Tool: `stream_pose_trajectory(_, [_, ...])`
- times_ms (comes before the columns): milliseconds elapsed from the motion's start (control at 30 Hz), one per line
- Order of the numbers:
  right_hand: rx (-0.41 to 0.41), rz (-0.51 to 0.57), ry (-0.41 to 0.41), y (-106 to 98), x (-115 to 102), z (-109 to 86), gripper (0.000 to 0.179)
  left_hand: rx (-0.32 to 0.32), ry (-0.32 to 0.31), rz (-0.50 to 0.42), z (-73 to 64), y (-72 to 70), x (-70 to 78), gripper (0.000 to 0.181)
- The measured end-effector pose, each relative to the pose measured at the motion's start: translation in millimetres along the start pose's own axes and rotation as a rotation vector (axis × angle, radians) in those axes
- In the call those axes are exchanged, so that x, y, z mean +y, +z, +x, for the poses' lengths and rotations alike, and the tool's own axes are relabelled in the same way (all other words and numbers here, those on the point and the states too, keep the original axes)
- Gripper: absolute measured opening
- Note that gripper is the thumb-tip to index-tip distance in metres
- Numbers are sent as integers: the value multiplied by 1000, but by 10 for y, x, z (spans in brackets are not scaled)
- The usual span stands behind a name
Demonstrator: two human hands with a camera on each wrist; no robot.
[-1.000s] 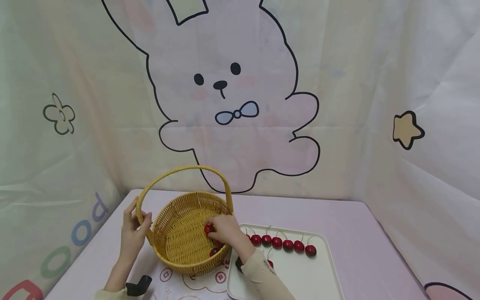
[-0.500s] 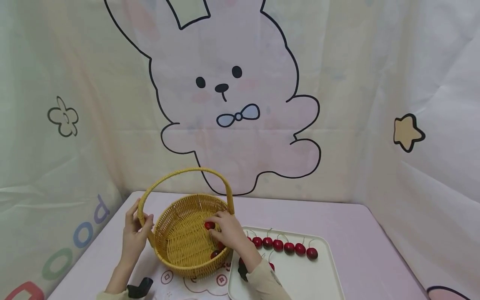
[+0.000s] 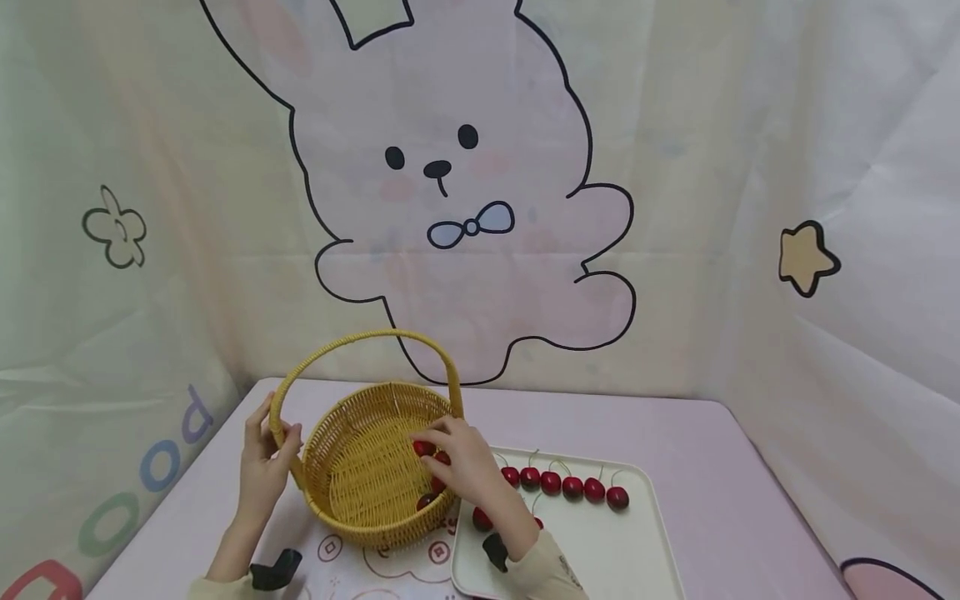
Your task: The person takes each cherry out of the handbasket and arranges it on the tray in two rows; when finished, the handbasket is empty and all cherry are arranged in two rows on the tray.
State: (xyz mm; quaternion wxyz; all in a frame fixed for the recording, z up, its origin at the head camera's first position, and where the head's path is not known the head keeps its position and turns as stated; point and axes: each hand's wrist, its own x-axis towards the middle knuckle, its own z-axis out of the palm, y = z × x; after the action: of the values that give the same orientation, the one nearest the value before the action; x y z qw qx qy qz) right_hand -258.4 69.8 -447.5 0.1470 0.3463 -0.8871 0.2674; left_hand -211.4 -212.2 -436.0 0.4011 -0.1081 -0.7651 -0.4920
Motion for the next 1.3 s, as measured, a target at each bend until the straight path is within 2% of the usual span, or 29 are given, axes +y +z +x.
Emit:
stream_pose_trajectory(133, [-1, -21, 19, -72, -5, -47, 33, -1, 4, 4, 6, -10, 1, 59])
stream_pose_trajectory(367, [87, -36, 6, -157, 49, -197, 35, -21, -33, 13, 2, -9, 3, 58])
stream_pose_trajectory(467, [98, -41, 18, -200, 70, -260, 35, -25, -53, 7, 3, -6, 5, 59])
stream_pose_trajectory(767, [81, -36, 118, -363, 143, -454, 35, 0, -46, 6, 8, 4, 5, 58])
stream_pose_trajectory(1033, [49, 98, 190, -462, 245, -634, 38, 1, -39, 8, 9, 6, 16, 57])
stream_pose_trajectory(1300, [23, 131, 254, -525, 340, -782, 39, 7, -15, 10, 11, 2, 17, 58])
